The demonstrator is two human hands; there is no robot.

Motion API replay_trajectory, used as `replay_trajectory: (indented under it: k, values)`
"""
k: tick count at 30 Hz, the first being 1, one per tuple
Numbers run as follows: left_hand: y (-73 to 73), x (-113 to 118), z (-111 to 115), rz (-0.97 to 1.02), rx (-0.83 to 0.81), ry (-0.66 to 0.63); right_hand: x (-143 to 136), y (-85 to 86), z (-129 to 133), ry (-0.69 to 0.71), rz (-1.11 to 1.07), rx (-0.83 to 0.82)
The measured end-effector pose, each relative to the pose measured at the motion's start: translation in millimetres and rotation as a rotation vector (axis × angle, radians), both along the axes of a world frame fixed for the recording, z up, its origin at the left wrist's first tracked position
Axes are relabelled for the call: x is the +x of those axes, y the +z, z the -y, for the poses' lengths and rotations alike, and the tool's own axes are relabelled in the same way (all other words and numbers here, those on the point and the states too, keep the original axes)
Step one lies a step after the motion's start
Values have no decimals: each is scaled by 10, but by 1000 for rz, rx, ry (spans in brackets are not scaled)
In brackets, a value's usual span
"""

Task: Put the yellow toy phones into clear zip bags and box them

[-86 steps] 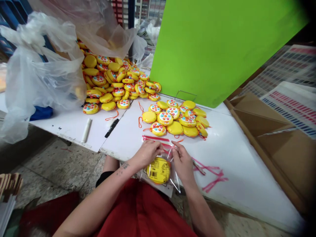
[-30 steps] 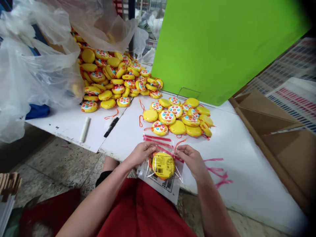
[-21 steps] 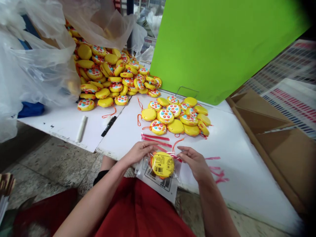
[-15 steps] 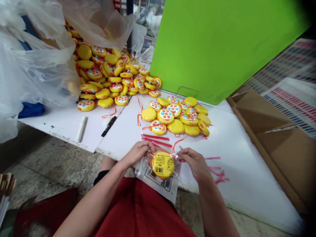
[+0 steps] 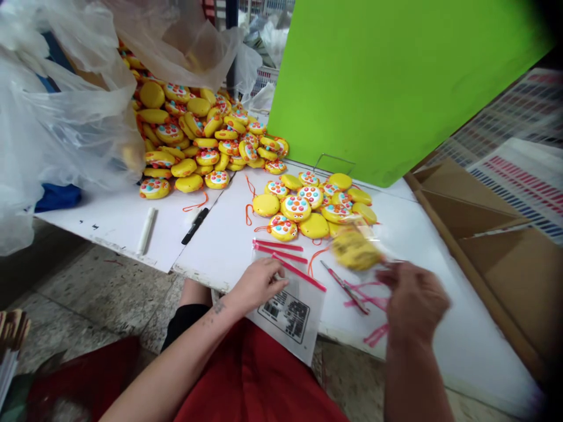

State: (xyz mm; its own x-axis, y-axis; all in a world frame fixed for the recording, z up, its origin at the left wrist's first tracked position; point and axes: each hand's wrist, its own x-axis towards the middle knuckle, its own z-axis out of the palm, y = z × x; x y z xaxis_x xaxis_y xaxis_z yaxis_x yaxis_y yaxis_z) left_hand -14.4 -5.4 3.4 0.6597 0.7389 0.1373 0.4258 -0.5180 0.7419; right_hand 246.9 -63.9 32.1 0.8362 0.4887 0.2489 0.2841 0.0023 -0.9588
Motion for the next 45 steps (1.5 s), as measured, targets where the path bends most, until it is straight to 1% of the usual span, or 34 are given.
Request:
replay_trajectory:
  k: [1,2,3,4,5,7,9,10,12,16,18,21,24,26,27,29,30,33,35,38,40,42,45]
  values:
    - [-9,44,30,-67,127,-27,77,35,-11,-136,36,146]
    - [-22,93,55,-145,232,-42,132,59,-30,-212,73,256]
    - [-39,142,74,-224,306,-39,162,69,-57,-226,112,312]
    - [-56,190,86,-295,351,-30,164,62,-91,-183,151,302]
    - [-72,233,90,-354,374,-18,141,38,-135,-99,190,239]
    - [-97,297,80,-426,382,3,38,-49,-249,127,254,38]
    - [-109,325,62,-448,384,12,-103,-156,-401,343,314,-157]
    - [-111,328,56,-447,389,13,-177,-203,-487,425,355,-221]
    - [-108,319,55,-434,413,13,-317,-270,-669,557,471,-283]
    - [-102,289,76,-415,511,17,-576,-327,-986,806,777,-270]
    - [-109,278,81,-387,574,-14,-693,-356,-1094,855,914,-313]
    - [-134,270,77,-329,611,-107,-833,-398,-1193,784,1046,-417]
    - [-159,266,68,-309,574,-149,-898,-378,-1226,758,1080,-466]
    - [-168,262,61,-303,534,-140,-882,-320,-1204,733,1017,-476]
    - [-171,258,58,-288,507,-131,-855,-283,-1176,696,950,-468]
    - [-176,250,51,-226,442,-101,-769,-209,-1079,626,735,-409]
    - [-178,245,48,-183,410,-81,-718,-176,-1008,620,589,-360]
    - [-188,233,41,-56,325,-30,-578,-104,-712,705,120,-183]
    - [-194,228,35,-10,270,-12,-526,-79,-476,751,-83,-109]
    - [-195,224,25,11,231,-14,-510,-67,-168,789,-189,-76]
    - [-184,222,20,-8,249,-29,-516,-78,-49,818,-218,-65]
    - [-163,223,16,-61,287,-66,-520,-111,-15,808,-240,-59]
    - [-127,226,17,-137,350,-117,-518,-208,-70,685,-253,-105]
